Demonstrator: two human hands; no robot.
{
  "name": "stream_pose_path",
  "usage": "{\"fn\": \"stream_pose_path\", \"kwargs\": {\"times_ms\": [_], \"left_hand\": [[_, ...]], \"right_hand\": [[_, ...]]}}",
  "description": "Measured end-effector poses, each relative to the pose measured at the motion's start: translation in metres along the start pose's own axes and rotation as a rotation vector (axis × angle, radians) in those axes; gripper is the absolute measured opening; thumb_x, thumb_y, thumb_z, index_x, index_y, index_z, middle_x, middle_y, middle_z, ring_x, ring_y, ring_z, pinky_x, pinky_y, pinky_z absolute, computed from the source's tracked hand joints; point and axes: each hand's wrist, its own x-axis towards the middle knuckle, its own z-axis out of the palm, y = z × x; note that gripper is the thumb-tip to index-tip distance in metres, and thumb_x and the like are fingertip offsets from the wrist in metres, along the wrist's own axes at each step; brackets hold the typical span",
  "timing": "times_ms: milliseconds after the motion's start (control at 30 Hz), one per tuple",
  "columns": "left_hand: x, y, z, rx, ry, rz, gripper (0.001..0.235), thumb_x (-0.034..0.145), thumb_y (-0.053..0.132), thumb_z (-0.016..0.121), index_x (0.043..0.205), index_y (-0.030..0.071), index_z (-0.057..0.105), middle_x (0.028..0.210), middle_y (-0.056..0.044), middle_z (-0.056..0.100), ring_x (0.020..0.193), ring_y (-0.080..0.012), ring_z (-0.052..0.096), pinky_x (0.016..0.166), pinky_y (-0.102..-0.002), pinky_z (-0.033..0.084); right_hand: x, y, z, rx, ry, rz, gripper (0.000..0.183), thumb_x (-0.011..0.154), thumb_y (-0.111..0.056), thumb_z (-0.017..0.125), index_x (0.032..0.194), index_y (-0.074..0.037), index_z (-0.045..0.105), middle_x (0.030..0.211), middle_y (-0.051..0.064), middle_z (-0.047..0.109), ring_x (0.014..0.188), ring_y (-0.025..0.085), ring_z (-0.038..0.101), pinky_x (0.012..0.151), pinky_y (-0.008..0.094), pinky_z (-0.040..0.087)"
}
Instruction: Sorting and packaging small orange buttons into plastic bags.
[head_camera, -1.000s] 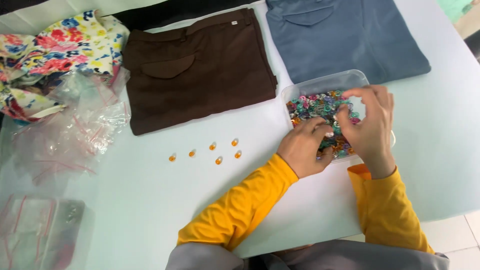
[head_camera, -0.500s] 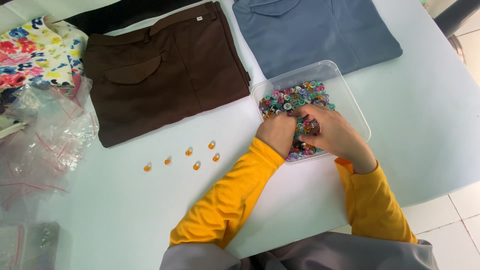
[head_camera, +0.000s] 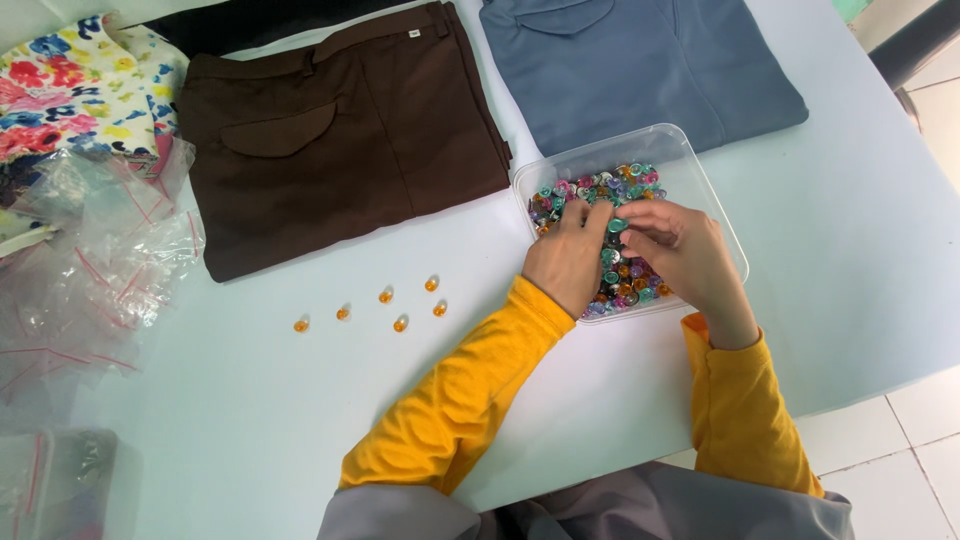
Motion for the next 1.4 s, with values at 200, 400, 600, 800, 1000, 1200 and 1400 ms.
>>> {"fn": "stream_pose_path", "kwargs": {"times_ms": [200, 400, 600, 800, 1000, 1200, 1400], "left_hand": [[0.001, -0.001, -0.002, 0.058, -0.028, 0.075, 0.034, 0.080, 0.016, 0.069, 0.112, 0.009, 0.057, 0.105, -0.011, 0.052, 0.094, -0.0376, 0.069, 0.075, -0.046, 0.062], [0.006, -0.008, 0.016, 0.164, -0.259, 0.042, 0.030, 0.067, 0.036, 0.084, 0.080, 0.011, 0.072, 0.087, -0.010, 0.060, 0.086, -0.0277, 0.067, 0.085, -0.041, 0.052], [0.020, -0.021, 0.025, 0.022, -0.337, 0.024, 0.018, 0.083, 0.021, 0.072, 0.096, 0.010, 0.070, 0.090, -0.011, 0.066, 0.085, -0.0271, 0.071, 0.080, -0.037, 0.057], [0.022, -0.038, -0.009, -0.366, -0.185, 0.100, 0.016, 0.099, 0.013, 0.062, 0.114, 0.012, 0.060, 0.101, -0.016, 0.076, 0.092, -0.0356, 0.076, 0.079, -0.044, 0.061], [0.024, -0.045, 0.014, -0.404, -0.081, 0.130, 0.023, 0.099, -0.001, 0.056, 0.117, 0.013, 0.062, 0.104, -0.010, 0.074, 0.101, -0.0297, 0.074, 0.088, -0.039, 0.060], [0.018, -0.045, 0.027, -0.033, -0.107, 0.187, 0.032, 0.093, 0.002, 0.066, 0.123, 0.014, 0.064, 0.105, -0.008, 0.073, 0.104, -0.0310, 0.071, 0.096, -0.047, 0.055], [0.021, -0.028, -0.008, 0.093, -0.258, 0.136, 0.026, 0.087, 0.031, 0.075, 0.112, 0.025, 0.072, 0.106, 0.001, 0.072, 0.108, -0.0241, 0.066, 0.103, -0.051, 0.039]], "right_hand": [[0.000, -0.008, 0.001, 0.072, 0.093, -0.076, 0.036, 0.097, 0.006, 0.060, 0.132, -0.003, 0.063, 0.119, 0.027, 0.068, 0.114, 0.037, 0.066, 0.087, 0.042, 0.061], [-0.003, -0.010, 0.002, 0.117, 0.105, -0.049, 0.032, 0.095, 0.005, 0.061, 0.125, -0.003, 0.068, 0.122, 0.026, 0.067, 0.116, 0.033, 0.065, 0.089, 0.040, 0.060], [-0.001, -0.001, 0.003, 0.246, 0.116, -0.048, 0.013, 0.094, 0.001, 0.070, 0.107, 0.004, 0.071, 0.105, 0.024, 0.073, 0.102, 0.027, 0.072, 0.085, 0.035, 0.062], [-0.002, -0.001, -0.002, 0.339, 0.019, 0.000, 0.017, 0.088, -0.002, 0.077, 0.098, 0.009, 0.072, 0.093, 0.029, 0.072, 0.091, 0.026, 0.073, 0.078, 0.035, 0.063], [0.000, -0.008, -0.003, 0.445, 0.012, 0.018, 0.025, 0.098, -0.008, 0.063, 0.114, 0.011, 0.067, 0.101, 0.025, 0.071, 0.099, 0.025, 0.072, 0.091, 0.034, 0.061], [0.005, 0.008, -0.006, 0.389, -0.077, -0.062, 0.027, 0.095, 0.011, 0.047, 0.117, 0.014, 0.062, 0.114, 0.035, 0.062, 0.114, 0.039, 0.065, 0.105, 0.053, 0.053], [0.001, -0.001, -0.005, 0.325, -0.107, -0.069, 0.029, 0.094, 0.012, 0.043, 0.114, 0.014, 0.063, 0.112, 0.036, 0.064, 0.114, 0.043, 0.065, 0.101, 0.055, 0.054]]}}
